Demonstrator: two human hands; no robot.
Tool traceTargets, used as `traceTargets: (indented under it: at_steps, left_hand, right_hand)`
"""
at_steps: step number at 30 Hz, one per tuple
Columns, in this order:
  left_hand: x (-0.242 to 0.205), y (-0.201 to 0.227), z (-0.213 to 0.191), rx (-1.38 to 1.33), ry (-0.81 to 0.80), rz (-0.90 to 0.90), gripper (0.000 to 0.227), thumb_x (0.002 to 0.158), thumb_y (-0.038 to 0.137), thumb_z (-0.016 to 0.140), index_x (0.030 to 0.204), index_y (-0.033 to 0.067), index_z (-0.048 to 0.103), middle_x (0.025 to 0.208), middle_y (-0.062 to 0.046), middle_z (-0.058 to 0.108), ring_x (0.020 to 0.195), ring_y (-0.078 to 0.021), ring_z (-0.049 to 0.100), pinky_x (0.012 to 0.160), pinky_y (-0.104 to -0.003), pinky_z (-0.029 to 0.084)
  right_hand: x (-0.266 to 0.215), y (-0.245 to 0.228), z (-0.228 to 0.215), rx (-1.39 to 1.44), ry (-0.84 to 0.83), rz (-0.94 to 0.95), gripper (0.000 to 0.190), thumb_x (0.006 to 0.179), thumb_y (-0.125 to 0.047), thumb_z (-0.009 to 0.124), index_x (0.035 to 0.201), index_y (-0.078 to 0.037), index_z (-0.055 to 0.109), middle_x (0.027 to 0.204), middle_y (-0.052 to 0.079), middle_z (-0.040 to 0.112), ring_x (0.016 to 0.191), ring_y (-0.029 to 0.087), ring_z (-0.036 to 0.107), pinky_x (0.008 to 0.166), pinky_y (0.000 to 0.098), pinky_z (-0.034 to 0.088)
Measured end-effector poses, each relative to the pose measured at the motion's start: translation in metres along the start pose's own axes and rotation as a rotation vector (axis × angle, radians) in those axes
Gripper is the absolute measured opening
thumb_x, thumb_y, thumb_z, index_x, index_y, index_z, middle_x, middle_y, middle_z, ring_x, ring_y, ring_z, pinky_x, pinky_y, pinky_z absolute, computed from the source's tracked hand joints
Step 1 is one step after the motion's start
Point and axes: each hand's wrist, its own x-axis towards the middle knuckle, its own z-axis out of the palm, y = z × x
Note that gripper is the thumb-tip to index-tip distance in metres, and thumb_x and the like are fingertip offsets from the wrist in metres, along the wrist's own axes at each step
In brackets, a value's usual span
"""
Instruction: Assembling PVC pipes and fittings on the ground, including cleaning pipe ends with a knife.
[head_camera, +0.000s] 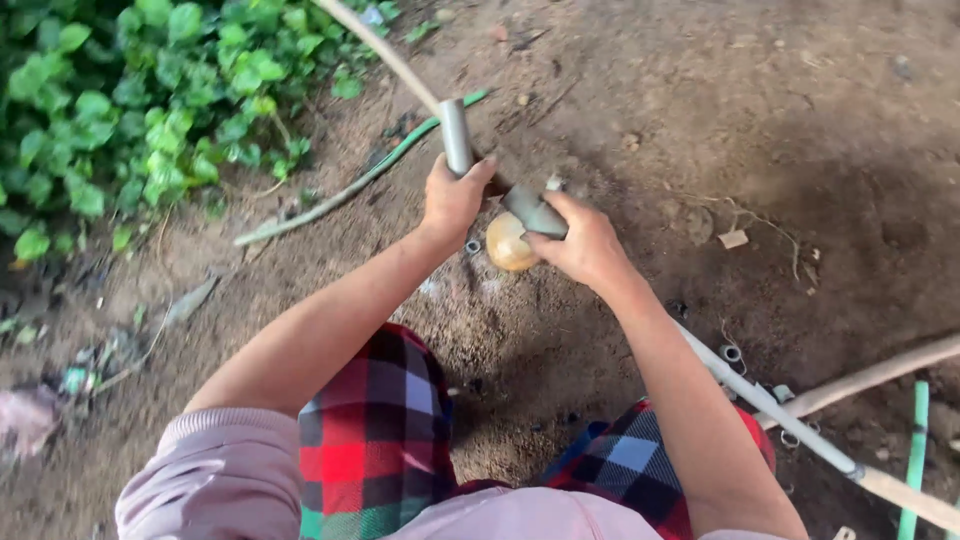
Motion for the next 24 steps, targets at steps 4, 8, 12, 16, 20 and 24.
traceTargets:
  at_steps: [4, 8, 12, 16, 20, 24]
  left_hand:
    - [0.000, 0.011, -0.001, -0.131, -0.082, 0.021, 0.036, 0.075, 0.024, 0.076, 0.091, 0.0048, 0.051, 0.077, -0.010, 0.057, 0.067, -0.0226, 0.066, 0.051, -0.029, 0.056]
    - [0.017, -0.001, -0.024, -0.266, -0.053, 0.070, 0.031, 0.079, 0.018, 0.072, 0.095, 0.0092, 0.048, 0.081, -0.008, 0.057, 0.069, -0.0222, 0.066, 0.049, -0.027, 0.056]
    - [0.045, -0.023, -0.078, -0.404, 0.071, 0.028, 0.029, 0.080, 0.017, 0.071, 0.097, 0.0100, 0.049, 0.080, -0.006, 0.057, 0.066, -0.0232, 0.067, 0.049, -0.029, 0.056]
    - [0.046, -0.107, -0.130, -0.398, 0.128, -0.184, 0.029, 0.081, 0.012, 0.069, 0.098, 0.0109, 0.045, 0.079, -0.010, 0.056, 0.061, -0.0245, 0.065, 0.045, -0.028, 0.051]
    - [0.005, -0.220, -0.154, -0.117, 0.077, -0.448, 0.025, 0.082, 0.011, 0.067, 0.095, 0.0075, 0.045, 0.072, -0.011, 0.058, 0.049, -0.0247, 0.063, 0.033, -0.027, 0.049]
    - [-0.005, -0.302, -0.179, 0.280, -0.033, -0.629, 0.047, 0.077, 0.029, 0.078, 0.104, 0.0031, 0.050, 0.078, -0.016, 0.062, 0.052, -0.0246, 0.067, 0.041, -0.032, 0.059]
  right_hand:
    - [0.002, 0.016, 0.007, -0.051, 0.065, 0.010, 0.057, 0.071, -0.031, 0.073, 0.123, -0.013, 0.057, 0.111, 0.020, 0.061, 0.104, 0.039, 0.059, 0.089, 0.0471, 0.050]
    - [0.003, 0.021, 0.024, -0.153, 0.013, 0.021, 0.060, 0.070, -0.032, 0.074, 0.124, -0.012, 0.056, 0.106, 0.019, 0.057, 0.101, 0.042, 0.059, 0.086, 0.0490, 0.051]
    - [0.004, 0.026, 0.048, -0.207, -0.115, 0.094, 0.061, 0.069, -0.037, 0.074, 0.123, -0.016, 0.054, 0.106, 0.013, 0.055, 0.099, 0.037, 0.061, 0.083, 0.0447, 0.053]
    - [0.001, 0.029, 0.063, -0.227, -0.187, 0.108, 0.055, 0.070, -0.033, 0.072, 0.117, -0.012, 0.054, 0.102, 0.013, 0.051, 0.093, 0.039, 0.062, 0.076, 0.0441, 0.055]
    - [-0.005, 0.029, 0.064, -0.233, -0.198, 0.076, 0.050, 0.070, -0.027, 0.070, 0.113, -0.008, 0.055, 0.096, 0.015, 0.052, 0.088, 0.040, 0.064, 0.072, 0.0456, 0.057]
    - [-0.007, 0.008, 0.054, -0.203, -0.294, 0.193, 0.049, 0.071, -0.026, 0.067, 0.114, -0.009, 0.053, 0.101, 0.016, 0.054, 0.093, 0.040, 0.063, 0.076, 0.0478, 0.054]
